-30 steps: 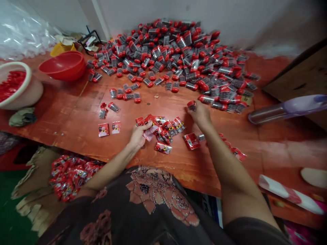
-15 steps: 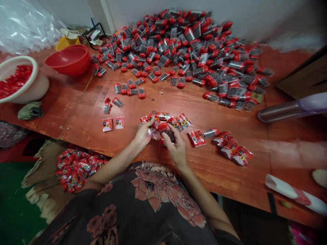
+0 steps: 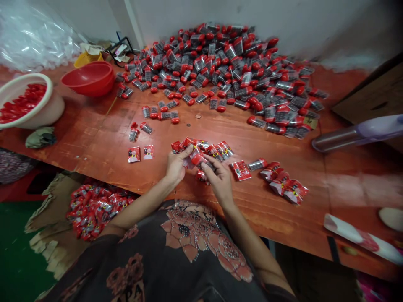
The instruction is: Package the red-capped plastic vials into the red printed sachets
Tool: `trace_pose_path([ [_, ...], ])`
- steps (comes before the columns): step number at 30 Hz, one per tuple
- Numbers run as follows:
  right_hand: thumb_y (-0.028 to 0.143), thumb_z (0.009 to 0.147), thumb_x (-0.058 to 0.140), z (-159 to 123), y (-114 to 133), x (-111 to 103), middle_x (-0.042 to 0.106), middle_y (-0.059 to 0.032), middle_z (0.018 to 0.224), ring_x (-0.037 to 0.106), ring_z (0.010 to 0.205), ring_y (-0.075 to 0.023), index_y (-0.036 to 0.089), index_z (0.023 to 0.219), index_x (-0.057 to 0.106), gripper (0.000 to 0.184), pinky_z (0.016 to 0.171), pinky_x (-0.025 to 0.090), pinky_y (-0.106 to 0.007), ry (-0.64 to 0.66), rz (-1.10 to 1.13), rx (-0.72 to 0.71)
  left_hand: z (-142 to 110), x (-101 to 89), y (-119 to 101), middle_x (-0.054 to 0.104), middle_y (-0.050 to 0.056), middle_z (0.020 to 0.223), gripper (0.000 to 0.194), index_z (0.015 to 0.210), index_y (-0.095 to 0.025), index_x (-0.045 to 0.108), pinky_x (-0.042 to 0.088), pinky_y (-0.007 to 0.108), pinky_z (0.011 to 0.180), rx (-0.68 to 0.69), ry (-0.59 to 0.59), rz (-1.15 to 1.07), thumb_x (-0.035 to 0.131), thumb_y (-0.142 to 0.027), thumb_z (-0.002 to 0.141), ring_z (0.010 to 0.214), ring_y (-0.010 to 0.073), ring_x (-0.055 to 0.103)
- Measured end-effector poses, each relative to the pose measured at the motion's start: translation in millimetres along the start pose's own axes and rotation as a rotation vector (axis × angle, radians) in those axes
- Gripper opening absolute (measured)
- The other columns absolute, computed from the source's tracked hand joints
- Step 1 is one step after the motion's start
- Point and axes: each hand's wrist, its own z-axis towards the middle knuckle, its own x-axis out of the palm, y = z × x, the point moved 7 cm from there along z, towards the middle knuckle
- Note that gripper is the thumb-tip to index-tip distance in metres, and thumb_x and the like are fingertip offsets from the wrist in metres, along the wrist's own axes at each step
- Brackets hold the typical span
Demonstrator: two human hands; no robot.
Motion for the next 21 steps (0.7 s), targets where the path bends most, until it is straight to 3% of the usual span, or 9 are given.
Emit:
trace_pose_path([
  [6,0.036,0.083,0.064,3.9,7.8,-7.2,0.073,-0.0044,0.11,0.067,0.096,-0.0209,0.027,0.119,0.069,0.038,0.088,0.054,-0.041,-0.062,0.022,-0.089,-7.4,6.9,-4.9,0.071,-0.001,0.074,0.027,0.074,-0.016,0.07,0.05,0.027,0.074,0.02,0.058,0.05,0.088,-0.021,0.055,0.065,0.0111,0.063],
  [10,0.036,0.082,0.066,0.4,2.1,-5.5,0.073,-0.0056,0.113,0.067,0.099,-0.0215,0.027,0.124,0.067,0.043,0.093,0.052,-0.043,-0.097,0.013,-0.077,-14.3,7.1,-11.8,0.071,0.0,0.077,0.031,0.078,-0.015,0.071,0.051,0.027,0.075,0.029,0.097,0.124,0.088,-0.024,0.054,0.068,0.0117,0.064],
  [14,0.038,0.081,0.068,-5.5,-4.8,-5.4,0.072,-0.0069,0.117,0.067,0.103,-0.0246,0.027,0.125,0.066,0.046,0.096,0.051,-0.048,-0.119,-0.009,-0.039,-17.0,3.4,-14.6,0.072,0.002,0.081,0.044,0.084,-0.014,0.069,0.052,0.03,0.073,-0.046,0.16,0.208,0.091,-0.025,0.047,0.069,0.0136,0.064],
  [19,0.04,0.08,0.068,-10.5,9.0,-9.0,0.071,-0.0064,0.119,0.065,0.109,-0.0297,0.033,0.119,0.07,0.04,0.099,0.048,-0.053,-0.169,-0.24,-0.237,-14.9,-2.6,-24.0,0.071,0.004,0.088,0.057,0.095,-0.015,0.068,0.052,0.031,0.071,-0.02,0.251,0.307,0.092,-0.03,0.045,0.075,0.0157,0.063],
  [21,0.04,0.079,0.069,-11.8,10.7,-8.4,0.072,-0.0064,0.116,0.066,0.107,-0.0297,0.033,0.118,0.07,0.039,0.099,0.048,-0.054,-0.173,-0.232,-0.231,-16.9,-3.4,-27.8,0.07,0.005,0.088,0.055,0.096,-0.015,0.069,0.051,0.03,0.072,0.024,0.278,0.342,0.091,-0.032,0.048,0.076,0.0152,0.062],
])
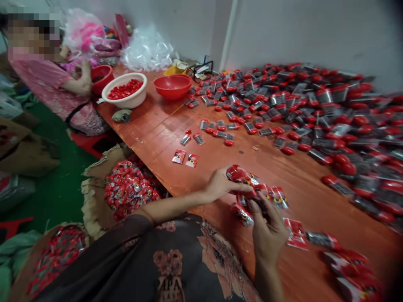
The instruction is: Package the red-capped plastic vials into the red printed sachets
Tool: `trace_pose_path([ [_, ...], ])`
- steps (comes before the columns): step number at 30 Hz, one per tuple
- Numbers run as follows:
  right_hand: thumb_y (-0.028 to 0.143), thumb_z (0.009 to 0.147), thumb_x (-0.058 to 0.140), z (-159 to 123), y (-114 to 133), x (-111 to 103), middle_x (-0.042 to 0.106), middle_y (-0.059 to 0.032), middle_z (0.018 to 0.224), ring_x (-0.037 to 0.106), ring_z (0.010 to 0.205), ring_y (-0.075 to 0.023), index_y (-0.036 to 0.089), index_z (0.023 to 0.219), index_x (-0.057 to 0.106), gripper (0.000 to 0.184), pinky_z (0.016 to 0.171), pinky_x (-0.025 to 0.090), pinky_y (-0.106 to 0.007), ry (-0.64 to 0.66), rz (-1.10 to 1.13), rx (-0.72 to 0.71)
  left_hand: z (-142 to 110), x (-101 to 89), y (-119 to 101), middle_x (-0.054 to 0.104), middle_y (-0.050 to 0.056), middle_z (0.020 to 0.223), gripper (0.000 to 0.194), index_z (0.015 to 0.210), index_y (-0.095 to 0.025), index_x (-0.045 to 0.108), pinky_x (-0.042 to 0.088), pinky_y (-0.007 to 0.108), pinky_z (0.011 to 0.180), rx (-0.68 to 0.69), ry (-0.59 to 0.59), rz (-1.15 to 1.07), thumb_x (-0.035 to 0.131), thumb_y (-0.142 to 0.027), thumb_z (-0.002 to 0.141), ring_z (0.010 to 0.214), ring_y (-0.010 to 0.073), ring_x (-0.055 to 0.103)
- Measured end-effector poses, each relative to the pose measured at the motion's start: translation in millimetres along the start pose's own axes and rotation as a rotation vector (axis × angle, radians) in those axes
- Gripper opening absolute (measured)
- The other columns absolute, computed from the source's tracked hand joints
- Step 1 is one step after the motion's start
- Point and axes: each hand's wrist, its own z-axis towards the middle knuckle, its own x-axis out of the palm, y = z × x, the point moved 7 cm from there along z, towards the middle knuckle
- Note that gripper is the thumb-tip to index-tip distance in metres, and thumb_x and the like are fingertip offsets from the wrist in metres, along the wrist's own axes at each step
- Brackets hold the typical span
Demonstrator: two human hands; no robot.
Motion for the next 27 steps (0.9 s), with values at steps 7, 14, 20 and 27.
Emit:
trace_pose_path([
  [7,0.04,0.075,0.072,-3.8,-18.6,12.8,0.073,-0.0072,0.113,0.07,0.102,-0.0296,0.031,0.117,0.07,0.043,0.09,0.056,-0.05,-0.019,0.24,0.239,-4.9,0.4,2.4,0.066,0.004,0.082,0.048,0.086,-0.014,0.067,0.05,0.029,0.067,0.015,0.046,0.015,0.09,-0.036,0.05,0.069,0.0128,0.057],
  [14,0.042,0.075,0.07,-9.3,-11.1,9.2,0.071,-0.0073,0.117,0.069,0.104,-0.0324,0.031,0.119,0.069,0.045,0.081,0.058,-0.05,-0.058,0.082,0.048,-2.2,-9.0,-0.2,0.065,0.001,0.073,0.052,0.083,-0.014,0.067,0.049,0.028,0.061,-0.049,0.031,0.035,0.092,-0.037,0.043,0.062,0.0119,0.056],
  [20,0.041,0.08,0.065,-7.6,-9.2,14.4,0.072,-0.0074,0.112,0.068,0.1,-0.0258,0.026,0.119,0.068,0.042,0.088,0.055,-0.047,-0.046,0.174,0.106,-10.9,-6.2,1.1,0.068,0.003,0.074,0.048,0.091,-0.014,0.071,0.052,0.03,0.061,-0.18,-0.008,-0.088,0.09,-0.034,0.052,0.058,0.0124,0.06],
  [27,0.035,0.084,0.062,0.2,-5.4,16.0,0.074,-0.0036,0.099,0.067,0.079,-0.0177,0.029,0.121,0.068,0.038,0.07,0.058,-0.035,-0.024,0.207,0.171,-3.4,-0.4,3.6,0.073,0.005,0.075,0.035,0.087,-0.015,0.073,0.052,0.026,0.054,-0.106,-0.058,-0.14,0.087,-0.03,0.058,0.056,0.0137,0.062],
])
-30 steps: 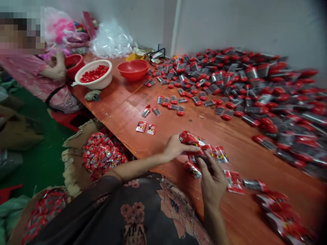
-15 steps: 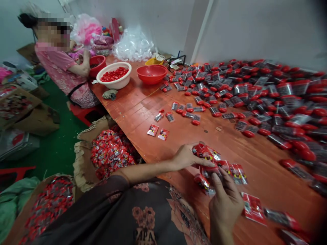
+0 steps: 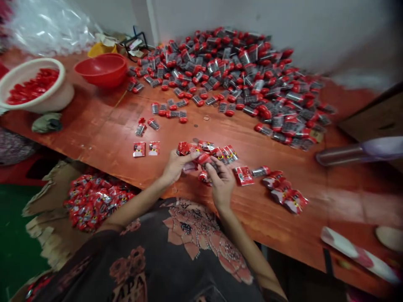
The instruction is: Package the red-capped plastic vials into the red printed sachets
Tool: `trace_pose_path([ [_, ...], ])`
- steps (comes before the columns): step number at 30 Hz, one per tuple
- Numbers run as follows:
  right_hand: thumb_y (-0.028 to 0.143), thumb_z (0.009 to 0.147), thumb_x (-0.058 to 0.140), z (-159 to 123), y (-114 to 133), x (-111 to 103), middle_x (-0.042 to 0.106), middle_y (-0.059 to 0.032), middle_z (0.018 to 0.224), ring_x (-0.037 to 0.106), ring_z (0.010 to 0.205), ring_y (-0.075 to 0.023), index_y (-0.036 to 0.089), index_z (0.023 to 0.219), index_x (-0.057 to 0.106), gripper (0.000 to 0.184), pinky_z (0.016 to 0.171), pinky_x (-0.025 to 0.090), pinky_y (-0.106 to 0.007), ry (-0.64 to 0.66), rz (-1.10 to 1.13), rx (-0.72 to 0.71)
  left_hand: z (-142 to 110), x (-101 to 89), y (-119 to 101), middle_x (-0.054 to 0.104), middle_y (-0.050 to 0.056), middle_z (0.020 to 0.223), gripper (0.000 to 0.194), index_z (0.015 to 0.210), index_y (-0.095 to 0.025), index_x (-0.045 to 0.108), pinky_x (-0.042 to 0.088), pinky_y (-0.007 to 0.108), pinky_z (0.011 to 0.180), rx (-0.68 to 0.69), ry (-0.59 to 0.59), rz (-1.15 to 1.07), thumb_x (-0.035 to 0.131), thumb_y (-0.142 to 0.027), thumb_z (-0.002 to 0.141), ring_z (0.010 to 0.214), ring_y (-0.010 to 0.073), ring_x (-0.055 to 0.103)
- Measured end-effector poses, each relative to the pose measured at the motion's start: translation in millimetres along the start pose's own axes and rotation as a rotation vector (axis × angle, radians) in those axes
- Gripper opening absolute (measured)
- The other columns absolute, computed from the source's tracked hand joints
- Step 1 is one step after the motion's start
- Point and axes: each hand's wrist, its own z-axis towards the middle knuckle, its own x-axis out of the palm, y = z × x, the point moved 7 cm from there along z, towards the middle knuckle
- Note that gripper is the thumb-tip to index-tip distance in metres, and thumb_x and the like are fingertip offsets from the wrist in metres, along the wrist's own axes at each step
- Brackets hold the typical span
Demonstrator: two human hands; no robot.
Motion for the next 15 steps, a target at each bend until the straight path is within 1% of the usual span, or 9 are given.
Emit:
trace_pose_path([
  [2,0.036,0.083,0.064,-1.8,-0.9,-0.4,0.074,-0.0027,0.094,0.065,0.071,-0.0157,0.029,0.123,0.067,0.04,0.063,0.058,-0.033,0.003,0.013,0.025,-0.6,1.9,2.1,0.074,0.006,0.078,0.037,0.089,-0.016,0.072,0.052,0.026,0.051,-0.018,-0.005,0.01,0.088,-0.029,0.058,0.055,0.0143,0.063],
  [4,0.036,0.082,0.065,-3.9,-3.3,-0.9,0.075,-0.0017,0.096,0.065,0.069,-0.015,0.029,0.124,0.067,0.042,0.064,0.058,-0.034,0.003,0.032,0.033,-1.5,1.9,2.5,0.074,0.006,0.079,0.041,0.092,-0.016,0.072,0.052,0.026,0.049,-0.022,-0.022,0.029,0.089,-0.027,0.056,0.055,0.0152,0.064],
  [6,0.035,0.082,0.066,-5.7,-4.7,-2.1,0.076,-0.0005,0.104,0.068,0.079,-0.0163,0.031,0.123,0.067,0.041,0.075,0.06,-0.037,-0.014,0.027,0.003,-2.0,0.1,1.2,0.074,0.005,0.077,0.043,0.091,-0.016,0.072,0.053,0.027,0.05,-0.008,-0.052,0.058,0.09,-0.026,0.054,0.056,0.0159,0.065],
  [8,0.033,0.081,0.067,-7.1,-4.2,-3.9,0.075,0.0002,0.111,0.069,0.091,-0.0181,0.032,0.122,0.068,0.041,0.089,0.057,-0.041,-0.042,0.001,-0.05,-2.3,-2.1,-1.3,0.073,0.004,0.074,0.041,0.088,-0.016,0.072,0.053,0.026,0.05,0.017,-0.081,0.088,0.09,-0.026,0.053,0.055,0.0155,0.065],
  [9,0.033,0.081,0.066,-7.4,-4.1,-4.2,0.074,0.0001,0.113,0.069,0.095,-0.0186,0.032,0.122,0.068,0.04,0.092,0.056,-0.042,-0.048,-0.006,-0.068,-2.5,-2.8,-2.5,0.073,0.004,0.074,0.041,0.087,-0.016,0.072,0.053,0.026,0.05,0.026,-0.091,0.096,0.09,-0.026,0.052,0.055,0.015,0.064],
  [10,0.032,0.081,0.066,-7.2,-4.5,-3.9,0.074,-0.0004,0.113,0.069,0.095,-0.0188,0.032,0.122,0.068,0.041,0.091,0.056,-0.042,-0.042,-0.003,-0.068,-2.7,-3.1,-3.2,0.073,0.004,0.073,0.041,0.087,-0.016,0.072,0.053,0.025,0.05,0.03,-0.097,0.098,0.09,-0.025,0.052,0.054,0.0146,0.064],
  [11,0.032,0.081,0.066,-6.4,-5.7,-2.9,0.074,-0.0011,0.112,0.069,0.092,-0.0185,0.031,0.123,0.067,0.041,0.087,0.058,-0.04,-0.023,0.011,-0.05,-2.8,-3.0,-3.5,0.073,0.003,0.074,0.041,0.088,-0.016,0.072,0.053,0.025,0.05,0.026,-0.096,0.091,0.09,-0.024,0.052,0.055,0.0145,0.064],
  [13,0.033,0.081,0.067,-4.1,-8.6,-0.1,0.076,-0.0022,0.106,0.069,0.078,-0.0162,0.03,0.123,0.067,0.042,0.072,0.059,-0.035,0.032,0.067,0.02,-2.9,-1.4,-3.2,0.073,0.003,0.075,0.043,0.09,-0.016,0.072,0.054,0.026,0.054,0.008,-0.076,0.054,0.09,-0.022,0.052,0.058,0.0148,0.065],
  [15,0.034,0.079,0.07,-2.0,-9.8,1.6,0.077,-0.0017,0.096,0.062,0.061,-0.0121,0.028,0.121,0.069,0.042,0.056,0.055,-0.03,0.072,0.128,0.089,-2.5,1.0,-3.6,0.074,0.003,0.078,0.044,0.092,-0.017,0.073,0.055,0.026,0.061,0.009,-0.046,0.008,0.09,-0.02,0.052,0.063,0.0153,0.067],
])
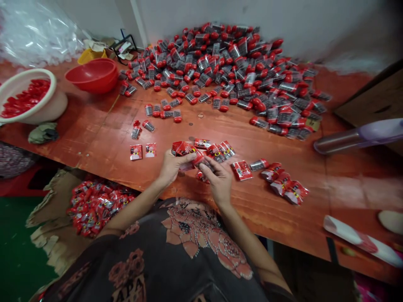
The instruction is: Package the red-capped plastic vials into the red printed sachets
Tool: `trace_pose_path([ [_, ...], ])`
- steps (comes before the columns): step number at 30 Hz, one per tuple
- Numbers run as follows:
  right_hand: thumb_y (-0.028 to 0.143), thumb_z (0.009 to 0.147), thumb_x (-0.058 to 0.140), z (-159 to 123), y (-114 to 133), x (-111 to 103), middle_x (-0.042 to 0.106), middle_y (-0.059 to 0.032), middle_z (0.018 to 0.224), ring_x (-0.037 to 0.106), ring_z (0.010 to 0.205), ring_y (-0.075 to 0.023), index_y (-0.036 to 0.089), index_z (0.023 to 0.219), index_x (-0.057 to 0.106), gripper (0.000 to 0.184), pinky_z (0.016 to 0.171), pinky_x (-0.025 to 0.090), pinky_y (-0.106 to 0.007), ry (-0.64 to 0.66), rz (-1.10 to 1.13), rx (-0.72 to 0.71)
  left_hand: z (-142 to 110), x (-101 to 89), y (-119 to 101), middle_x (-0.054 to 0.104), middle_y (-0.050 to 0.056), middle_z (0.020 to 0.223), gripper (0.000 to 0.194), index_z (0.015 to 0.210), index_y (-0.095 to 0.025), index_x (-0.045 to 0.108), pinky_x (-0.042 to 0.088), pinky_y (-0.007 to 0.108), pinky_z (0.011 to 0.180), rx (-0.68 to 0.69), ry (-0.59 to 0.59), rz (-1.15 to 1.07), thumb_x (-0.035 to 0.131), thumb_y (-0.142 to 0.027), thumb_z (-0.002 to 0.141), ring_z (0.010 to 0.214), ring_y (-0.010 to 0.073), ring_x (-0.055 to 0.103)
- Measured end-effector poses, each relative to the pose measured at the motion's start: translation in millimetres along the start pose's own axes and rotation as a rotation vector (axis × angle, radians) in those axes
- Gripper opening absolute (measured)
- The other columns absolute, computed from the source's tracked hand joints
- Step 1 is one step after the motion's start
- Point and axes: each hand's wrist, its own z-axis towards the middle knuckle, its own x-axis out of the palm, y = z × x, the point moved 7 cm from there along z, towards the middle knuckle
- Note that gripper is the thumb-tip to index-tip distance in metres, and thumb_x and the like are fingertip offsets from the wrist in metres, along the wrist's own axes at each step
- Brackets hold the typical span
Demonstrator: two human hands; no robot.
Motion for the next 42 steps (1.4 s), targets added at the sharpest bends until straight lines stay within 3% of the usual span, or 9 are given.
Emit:
trace_pose_path([
  [3,0.035,0.075,0.074,0.6,2.8,-0.7,0.076,0.0001,0.085,0.053,0.05,-0.0079,0.027,0.115,0.072,0.04,0.047,0.049,-0.026,0.005,0.052,0.045,0.7,1.8,-2.4,0.075,0.002,0.081,0.047,0.096,-0.018,0.073,0.055,0.027,0.068,0.051,0.026,-0.032,0.089,-0.019,0.052,0.069,0.0151,0.068],
  [7,0.037,0.075,0.074,-3.0,7.8,-1.1,0.075,-0.0006,0.087,0.056,0.053,-0.009,0.026,0.113,0.073,0.04,0.05,0.052,-0.027,-0.01,0.029,0.043,0.0,2.5,-3.7,0.074,0.001,0.081,0.049,0.099,-0.021,0.073,0.055,0.028,0.071,0.105,0.042,-0.017,0.089,-0.021,0.053,0.07,0.015,0.068],
  [11,0.036,0.077,0.073,-5.2,8.8,1.6,0.075,-0.0023,0.096,0.067,0.074,-0.0161,0.027,0.113,0.072,0.038,0.065,0.06,-0.034,0.009,0.002,-0.011,-2.5,4.5,-3.9,0.073,0.0,0.077,0.048,0.098,-0.021,0.073,0.056,0.028,0.067,0.094,0.065,-0.011,0.089,-0.022,0.053,0.065,0.0141,0.066],
  [15,0.034,0.08,0.071,-5.4,4.2,5.3,0.073,-0.0024,0.108,0.069,0.094,-0.0207,0.031,0.114,0.07,0.034,0.079,0.061,-0.041,0.021,0.019,-0.095,-4.7,7.6,-1.9,0.073,0.001,0.081,0.048,0.1,-0.021,0.071,0.055,0.027,0.065,0.04,0.095,0.011,0.088,-0.019,0.054,0.067,0.0144,0.066],
  [21,0.029,0.089,0.061,-6.5,5.4,10.3,0.066,-0.0033,0.125,0.065,0.109,-0.0234,0.038,0.138,0.051,0.051,0.096,0.055,-0.049,0.071,-0.117,-0.256,-4.6,5.5,2.1,0.07,0.003,0.076,0.028,0.079,-0.016,0.07,0.051,0.025,0.057,0.045,0.11,0.078,0.087,-0.025,0.058,0.06,0.0118,0.061],
  [26,0.025,0.093,0.055,-10.1,14.7,14.9,0.06,-0.0047,0.132,0.057,0.121,-0.025,0.041,0.143,0.044,0.054,0.105,0.046,-0.05,0.16,-0.287,-0.426,-5.5,-5.1,8.4,0.06,-0.002,0.061,0.03,0.075,-0.016,0.067,0.041,0.023,0.044,0.058,0.042,0.173,0.088,-0.027,0.057,0.045,0.0067,0.046],
  [34,0.029,0.091,0.056,-11.2,-6.4,12.4,0.067,-0.004,0.107,0.065,0.093,-0.0201,0.032,0.133,0.053,0.042,0.079,0.058,-0.039,0.065,-0.063,-0.228,-11.3,-1.1,14.8,0.055,-0.005,0.054,0.031,0.066,-0.016,0.062,0.036,0.022,0.041,0.055,0.005,0.184,0.088,-0.03,0.056,0.042,0.0066,0.044],
  [38,0.029,0.089,0.059,-12.6,-12.5,9.4,0.066,-0.0044,0.112,0.064,0.098,-0.02,0.032,0.131,0.053,0.042,0.082,0.056,-0.039,0.01,-0.046,-0.194,-13.0,2.2,19.4,0.063,-0.002,0.064,0.029,0.072,-0.016,0.066,0.043,0.023,0.05,0.054,0.001,0.159,0.087,-0.028,0.056,0.052,0.0084,0.052],
  [42,0.031,0.089,0.061,-11.0,-3.1,8.6,0.063,-0.0037,0.113,0.061,0.103,-0.0215,0.037,0.13,0.057,0.042,0.092,0.053,-0.044,0.098,-0.166,-0.25,-8.3,-2.6,20.1,0.067,0.001,0.072,0.032,0.078,-0.015,0.069,0.046,0.024,0.056,0.019,0.007,0.166,0.087,-0.027,0.055,0.06,0.011,0.058],
])
